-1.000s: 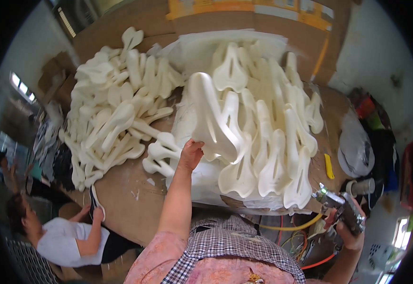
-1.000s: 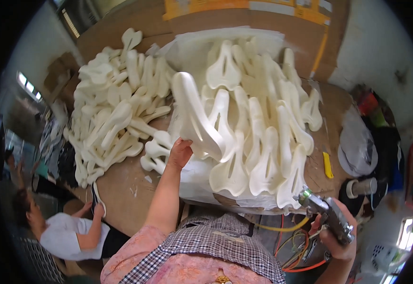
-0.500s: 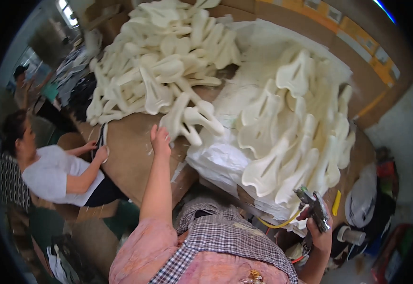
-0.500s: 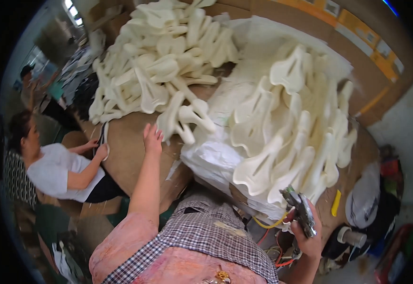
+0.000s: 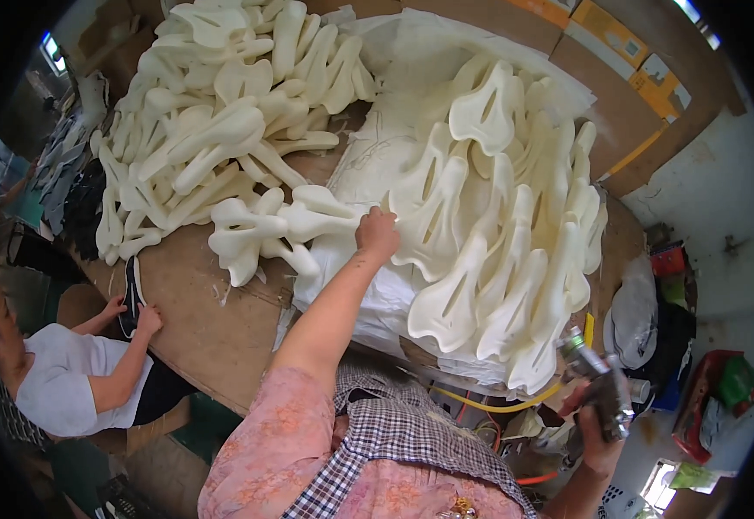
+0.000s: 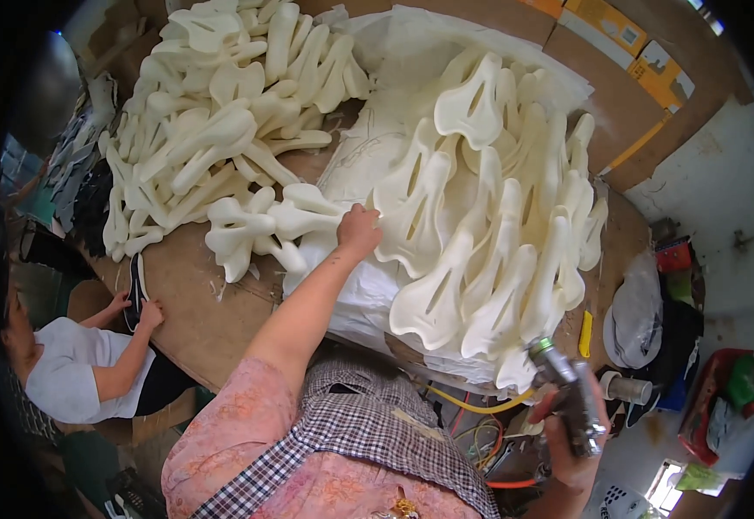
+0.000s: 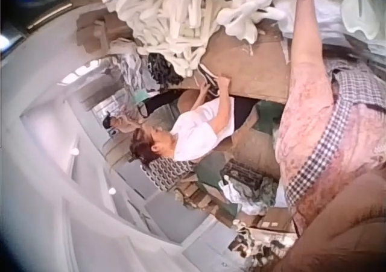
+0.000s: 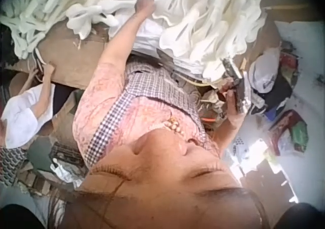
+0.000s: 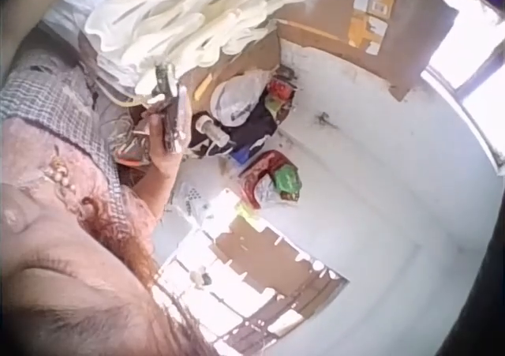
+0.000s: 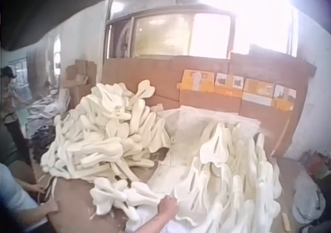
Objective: Organizing and packing white foam saddle-shaped parts into sacks and cardboard boxes.
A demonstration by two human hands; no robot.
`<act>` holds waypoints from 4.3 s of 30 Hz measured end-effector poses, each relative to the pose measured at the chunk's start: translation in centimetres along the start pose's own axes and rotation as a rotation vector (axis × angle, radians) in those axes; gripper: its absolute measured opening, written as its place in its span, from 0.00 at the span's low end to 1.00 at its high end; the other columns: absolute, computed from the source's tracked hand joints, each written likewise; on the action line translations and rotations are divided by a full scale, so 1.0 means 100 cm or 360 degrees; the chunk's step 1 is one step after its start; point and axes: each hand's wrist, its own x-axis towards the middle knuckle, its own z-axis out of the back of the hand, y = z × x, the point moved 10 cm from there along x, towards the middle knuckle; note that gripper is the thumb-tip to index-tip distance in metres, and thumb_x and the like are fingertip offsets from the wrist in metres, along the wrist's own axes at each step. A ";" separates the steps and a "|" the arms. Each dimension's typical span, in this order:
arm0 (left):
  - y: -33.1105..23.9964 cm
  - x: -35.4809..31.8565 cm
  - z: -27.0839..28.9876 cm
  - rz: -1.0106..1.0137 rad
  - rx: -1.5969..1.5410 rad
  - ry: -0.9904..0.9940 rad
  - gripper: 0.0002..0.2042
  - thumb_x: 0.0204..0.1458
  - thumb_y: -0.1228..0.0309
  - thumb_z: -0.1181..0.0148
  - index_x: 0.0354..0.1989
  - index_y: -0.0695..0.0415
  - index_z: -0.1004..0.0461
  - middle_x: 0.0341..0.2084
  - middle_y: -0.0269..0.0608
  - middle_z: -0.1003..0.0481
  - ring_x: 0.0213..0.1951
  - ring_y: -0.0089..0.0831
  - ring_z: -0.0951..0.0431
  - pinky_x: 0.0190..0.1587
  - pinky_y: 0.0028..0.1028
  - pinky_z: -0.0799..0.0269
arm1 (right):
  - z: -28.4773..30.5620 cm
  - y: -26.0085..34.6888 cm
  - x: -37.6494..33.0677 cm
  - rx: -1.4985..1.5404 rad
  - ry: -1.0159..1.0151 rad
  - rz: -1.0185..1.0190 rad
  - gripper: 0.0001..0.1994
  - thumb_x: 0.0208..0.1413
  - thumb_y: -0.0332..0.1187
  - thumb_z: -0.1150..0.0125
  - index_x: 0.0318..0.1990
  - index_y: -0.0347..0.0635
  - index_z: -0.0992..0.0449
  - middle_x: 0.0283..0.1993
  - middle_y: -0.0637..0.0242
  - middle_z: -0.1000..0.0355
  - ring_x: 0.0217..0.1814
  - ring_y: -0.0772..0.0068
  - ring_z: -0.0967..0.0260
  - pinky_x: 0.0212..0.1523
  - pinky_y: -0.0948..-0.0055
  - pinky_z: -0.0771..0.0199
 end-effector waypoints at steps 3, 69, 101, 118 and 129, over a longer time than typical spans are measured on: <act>-0.012 0.004 -0.010 -0.0179 0.0380 0.0037 0.12 0.43 0.68 0.45 0.38 0.54 0.24 0.38 0.43 0.30 0.44 0.42 0.29 0.44 0.38 0.31 | -0.028 -0.021 0.001 -0.0119 0.0395 -0.0243 0.29 0.47 0.25 0.41 0.58 0.34 0.42 0.31 0.63 0.31 0.31 0.78 0.33 0.33 0.79 0.32; 0.120 0.090 -0.048 0.0076 -0.1033 0.0478 0.27 0.48 0.59 0.43 0.55 0.57 0.38 0.39 0.42 0.27 0.38 0.34 0.25 0.41 0.32 0.29 | -0.115 -0.026 0.056 -0.0122 0.0352 -0.0365 0.30 0.49 0.30 0.41 0.60 0.33 0.45 0.33 0.61 0.31 0.31 0.74 0.31 0.33 0.76 0.30; 0.155 0.033 0.153 0.0673 -0.1730 -0.0949 0.16 0.47 0.67 0.42 0.43 0.60 0.33 0.33 0.36 0.30 0.29 0.28 0.27 0.32 0.25 0.30 | 0.011 0.043 0.082 -0.0057 -0.0303 0.0328 0.30 0.49 0.30 0.42 0.59 0.30 0.45 0.33 0.64 0.32 0.30 0.77 0.34 0.33 0.77 0.31; -0.112 0.242 -0.046 -0.0078 -0.1016 0.0169 0.18 0.39 0.68 0.36 0.40 0.62 0.28 0.30 0.44 0.24 0.31 0.33 0.24 0.36 0.30 0.29 | -0.036 0.042 0.098 0.0088 -0.0330 0.0079 0.34 0.45 0.35 0.36 0.58 0.29 0.45 0.37 0.56 0.31 0.33 0.71 0.31 0.34 0.71 0.27; -0.018 0.281 0.065 0.0169 -0.2354 0.0018 0.13 0.50 0.71 0.42 0.43 0.60 0.30 0.36 0.38 0.26 0.35 0.28 0.24 0.37 0.27 0.25 | -0.024 0.068 0.137 0.0105 -0.0708 0.0344 0.34 0.47 0.34 0.39 0.60 0.31 0.47 0.30 0.61 0.31 0.29 0.71 0.32 0.30 0.72 0.28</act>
